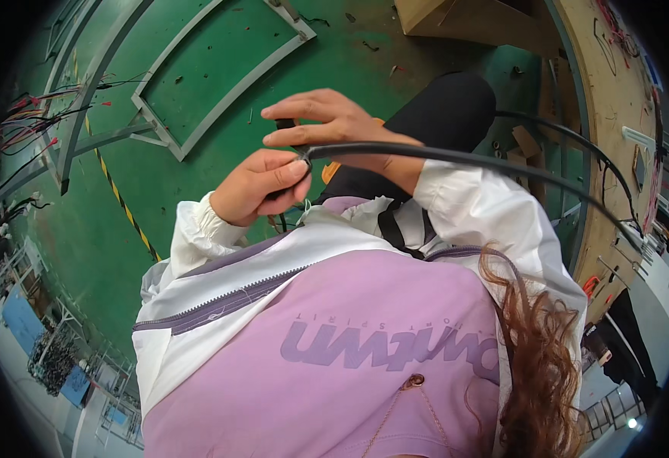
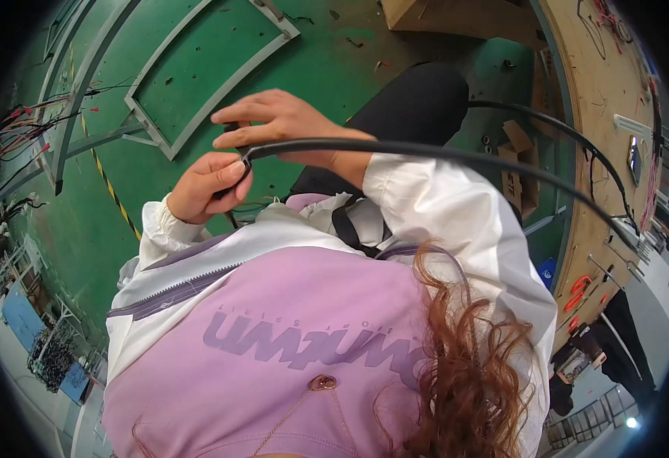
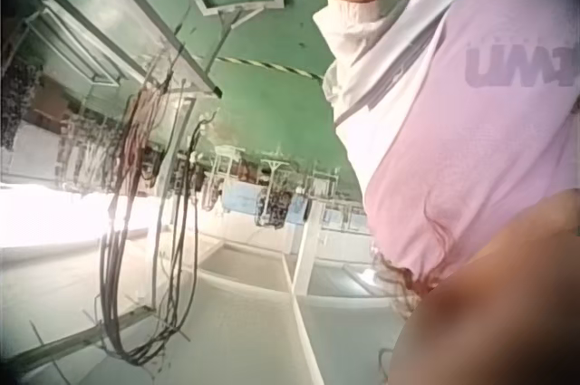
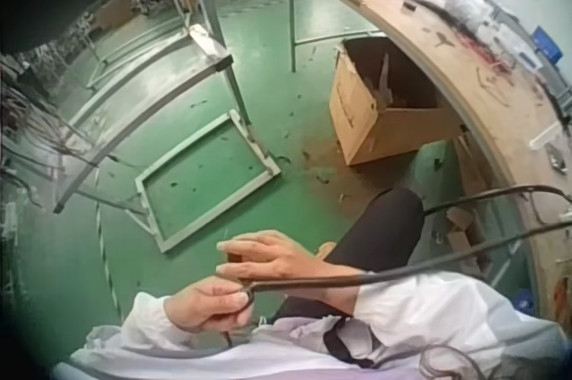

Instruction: Wrapping electrical tape around a bundle of wires and measuring the length with a ruler.

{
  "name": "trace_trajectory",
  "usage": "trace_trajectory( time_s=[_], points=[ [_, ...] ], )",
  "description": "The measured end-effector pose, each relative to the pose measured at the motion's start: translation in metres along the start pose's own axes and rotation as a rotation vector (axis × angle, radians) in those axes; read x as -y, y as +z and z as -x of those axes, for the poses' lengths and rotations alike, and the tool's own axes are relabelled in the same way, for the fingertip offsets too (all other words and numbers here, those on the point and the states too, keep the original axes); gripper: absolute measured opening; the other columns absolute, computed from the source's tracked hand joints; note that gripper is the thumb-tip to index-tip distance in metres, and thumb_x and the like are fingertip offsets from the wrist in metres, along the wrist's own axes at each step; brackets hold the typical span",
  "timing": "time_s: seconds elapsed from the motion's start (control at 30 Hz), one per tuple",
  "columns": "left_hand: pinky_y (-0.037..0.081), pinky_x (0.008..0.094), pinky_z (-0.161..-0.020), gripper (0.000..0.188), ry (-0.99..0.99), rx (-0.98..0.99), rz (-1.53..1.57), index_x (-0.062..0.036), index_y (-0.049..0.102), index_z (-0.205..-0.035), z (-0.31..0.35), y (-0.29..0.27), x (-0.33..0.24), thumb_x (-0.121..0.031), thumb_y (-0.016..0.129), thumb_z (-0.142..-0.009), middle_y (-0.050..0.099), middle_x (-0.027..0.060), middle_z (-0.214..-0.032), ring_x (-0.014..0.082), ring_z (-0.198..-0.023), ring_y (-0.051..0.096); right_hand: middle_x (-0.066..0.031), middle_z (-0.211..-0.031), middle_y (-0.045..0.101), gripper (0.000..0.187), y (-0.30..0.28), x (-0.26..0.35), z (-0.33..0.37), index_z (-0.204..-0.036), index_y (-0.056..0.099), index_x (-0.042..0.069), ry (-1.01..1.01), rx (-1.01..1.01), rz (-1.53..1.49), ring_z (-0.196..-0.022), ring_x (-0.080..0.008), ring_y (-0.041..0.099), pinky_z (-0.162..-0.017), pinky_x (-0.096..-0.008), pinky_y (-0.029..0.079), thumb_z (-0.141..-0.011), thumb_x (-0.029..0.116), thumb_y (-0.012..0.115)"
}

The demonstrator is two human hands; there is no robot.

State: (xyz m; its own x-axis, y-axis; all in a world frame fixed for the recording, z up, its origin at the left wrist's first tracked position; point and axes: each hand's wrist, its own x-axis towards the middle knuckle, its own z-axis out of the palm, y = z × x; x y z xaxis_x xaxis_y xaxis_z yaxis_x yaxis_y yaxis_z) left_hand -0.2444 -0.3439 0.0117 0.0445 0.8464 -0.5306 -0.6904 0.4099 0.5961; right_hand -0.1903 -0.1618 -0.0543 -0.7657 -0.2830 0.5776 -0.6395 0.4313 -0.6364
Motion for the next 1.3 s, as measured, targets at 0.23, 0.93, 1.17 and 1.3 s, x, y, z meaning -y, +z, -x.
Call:
trace_trajectory(
  time_s=[0.23, 0.93, 1.17, 1.3],
  points=[
    [0.040, 0.0366, -0.044, 0.011, 0.267, -0.482, -1.442, -0.0095, 0.053, -0.076, -0.011, -0.002, 0.008, -0.019, 0.054, -0.082, 0.053, 0.0077, -0.059, 0.0293, -0.052, 0.053, -0.0097, -0.081, 0.055, 0.032, 0.018, 0.077, 0.040, -0.091, 0.056, 0.001, 0.970, 0.013, -0.554, -0.078, -0.0195, 0.054, -0.070, -0.0304, 0.041, -0.075, 0.027, 0.063],
    [0.045, 0.0226, -0.069, 0.026, 0.639, -0.534, -0.848, -0.0043, 0.061, -0.103, -0.069, 0.013, -0.006, -0.002, 0.059, -0.078, 0.063, 0.0085, -0.091, 0.0142, -0.075, 0.058, -0.0096, -0.117, 0.047, 0.038, 0.011, 0.055, 0.043, -0.116, 0.044, 0.001, 0.958, -0.563, -1.204, -0.112, -0.0181, 0.043, -0.096, -0.0292, 0.031, -0.086, 0.021, 0.054],
    [0.041, 0.0197, -0.059, 0.022, 0.456, -0.441, -0.607, 0.0010, 0.061, -0.100, -0.075, -0.017, -0.006, -0.005, 0.061, -0.079, 0.060, 0.0012, -0.075, 0.0068, -0.064, 0.051, 0.0011, -0.058, 0.046, 0.039, -0.025, 0.071, 0.047, -0.065, 0.054, 0.004, 1.120, -0.326, -0.706, -0.055, -0.0081, 0.040, -0.053, -0.0267, 0.034, -0.089, 0.033, 0.048],
    [0.039, 0.0188, -0.055, 0.019, 0.412, -0.359, -0.526, 0.0025, 0.061, -0.096, -0.080, -0.008, -0.007, -0.007, 0.061, -0.080, 0.058, 0.0012, -0.071, 0.0051, -0.060, 0.048, -0.0110, -0.061, 0.054, 0.027, -0.070, 0.076, 0.048, -0.065, 0.053, 0.005, 0.859, -0.029, 0.395, -0.055, -0.0302, 0.053, -0.047, -0.0365, 0.039, -0.082, 0.025, 0.056]
  ],
)
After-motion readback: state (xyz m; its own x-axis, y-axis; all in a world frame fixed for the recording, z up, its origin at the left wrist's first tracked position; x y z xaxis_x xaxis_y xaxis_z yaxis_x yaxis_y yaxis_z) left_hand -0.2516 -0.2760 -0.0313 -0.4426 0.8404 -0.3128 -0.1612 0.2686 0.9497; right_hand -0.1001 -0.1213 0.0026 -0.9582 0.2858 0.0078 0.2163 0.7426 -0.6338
